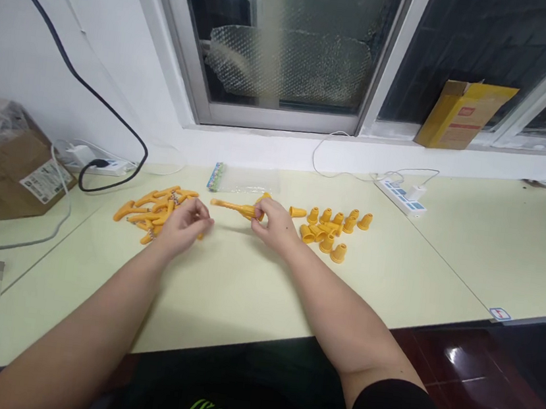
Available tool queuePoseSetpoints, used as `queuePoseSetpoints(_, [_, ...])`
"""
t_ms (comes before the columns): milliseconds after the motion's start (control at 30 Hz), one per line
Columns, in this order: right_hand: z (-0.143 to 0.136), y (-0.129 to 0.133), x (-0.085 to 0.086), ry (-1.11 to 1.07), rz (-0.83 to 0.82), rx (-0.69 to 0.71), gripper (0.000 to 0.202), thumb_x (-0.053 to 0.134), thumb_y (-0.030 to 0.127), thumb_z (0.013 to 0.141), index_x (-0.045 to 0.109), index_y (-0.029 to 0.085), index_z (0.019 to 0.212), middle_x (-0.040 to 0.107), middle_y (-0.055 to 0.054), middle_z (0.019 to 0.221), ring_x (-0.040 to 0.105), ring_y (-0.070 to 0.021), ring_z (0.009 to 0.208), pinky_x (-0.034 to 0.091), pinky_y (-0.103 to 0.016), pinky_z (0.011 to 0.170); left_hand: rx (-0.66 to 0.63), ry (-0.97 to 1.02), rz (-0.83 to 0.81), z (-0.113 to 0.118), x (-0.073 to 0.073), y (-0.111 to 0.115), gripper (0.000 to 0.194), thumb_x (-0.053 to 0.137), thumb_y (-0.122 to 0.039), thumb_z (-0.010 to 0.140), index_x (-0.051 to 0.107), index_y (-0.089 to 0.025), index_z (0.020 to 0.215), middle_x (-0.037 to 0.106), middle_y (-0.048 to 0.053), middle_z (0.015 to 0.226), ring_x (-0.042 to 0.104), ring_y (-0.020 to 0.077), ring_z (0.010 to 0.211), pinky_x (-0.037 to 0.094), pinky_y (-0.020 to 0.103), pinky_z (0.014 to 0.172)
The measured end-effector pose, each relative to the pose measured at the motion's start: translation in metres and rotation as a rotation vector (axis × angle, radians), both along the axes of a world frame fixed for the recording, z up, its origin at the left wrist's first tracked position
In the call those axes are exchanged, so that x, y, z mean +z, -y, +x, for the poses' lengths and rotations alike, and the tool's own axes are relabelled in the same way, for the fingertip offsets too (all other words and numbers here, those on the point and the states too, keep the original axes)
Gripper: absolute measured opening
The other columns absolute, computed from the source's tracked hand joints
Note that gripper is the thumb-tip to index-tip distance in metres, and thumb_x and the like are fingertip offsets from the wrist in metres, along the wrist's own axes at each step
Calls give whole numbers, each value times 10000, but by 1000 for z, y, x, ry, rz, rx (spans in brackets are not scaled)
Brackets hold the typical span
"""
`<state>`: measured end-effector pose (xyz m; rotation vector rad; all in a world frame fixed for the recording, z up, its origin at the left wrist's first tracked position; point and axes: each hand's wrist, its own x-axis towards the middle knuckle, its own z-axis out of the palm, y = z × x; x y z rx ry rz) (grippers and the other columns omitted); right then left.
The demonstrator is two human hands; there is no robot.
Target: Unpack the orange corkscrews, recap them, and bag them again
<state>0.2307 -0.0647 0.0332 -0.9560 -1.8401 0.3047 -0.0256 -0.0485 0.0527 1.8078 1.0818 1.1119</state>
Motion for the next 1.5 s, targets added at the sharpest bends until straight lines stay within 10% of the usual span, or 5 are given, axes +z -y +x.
queuePoseSetpoints(200, [-3,-3,-8,-304,-523,264,271,686,309,765,441,257,867,574,49,749,556,-159,681,435,-284,673,-89,-386,417,-1,-9,-1,394,672,-299,867,625,-261,1256,529,101,1423,509,285,1374,437,462,1143])
queuePoseSetpoints(433, [-7,-6,-4,-644,-879,335,329,675,487,818,457,253,895,666,14,683,605,-160,590,454,-263,595,-53,-400,292,-6,-9,-8,266,647,-457,920,741,-218,991,644,42,900,594,188,790,486,319,742])
queuePoseSetpoints(767, [7,-5,-2,86,-132,-11,116,594,214,788,491,240,834,603,-43,938,560,-234,945,448,-385,903,100,116,-442,-8,-8,-23,504,594,-595,860,556,-194,557,536,33,570,497,148,548,431,279,573])
queuePoseSetpoints(1267, [39,-11,1,631,-548,-746,167,617,170,869,692,214,1012,687,-135,1177,540,-360,1172,387,-495,980,749,-620,-237,-65,9,-39,479,439,-603,921,632,-233,686,710,159,818,660,386,902,491,473,809])
queuePoseSetpoints(1500, [7,-13,-18,513,-248,-337,500,637,210,898,585,182,1394,520,-153,1539,450,-321,1415,368,-495,1171,774,-552,-69,-64,-2,-39,240,608,-466,843,531,-238,837,697,151,1016,631,371,1013,484,472,873])
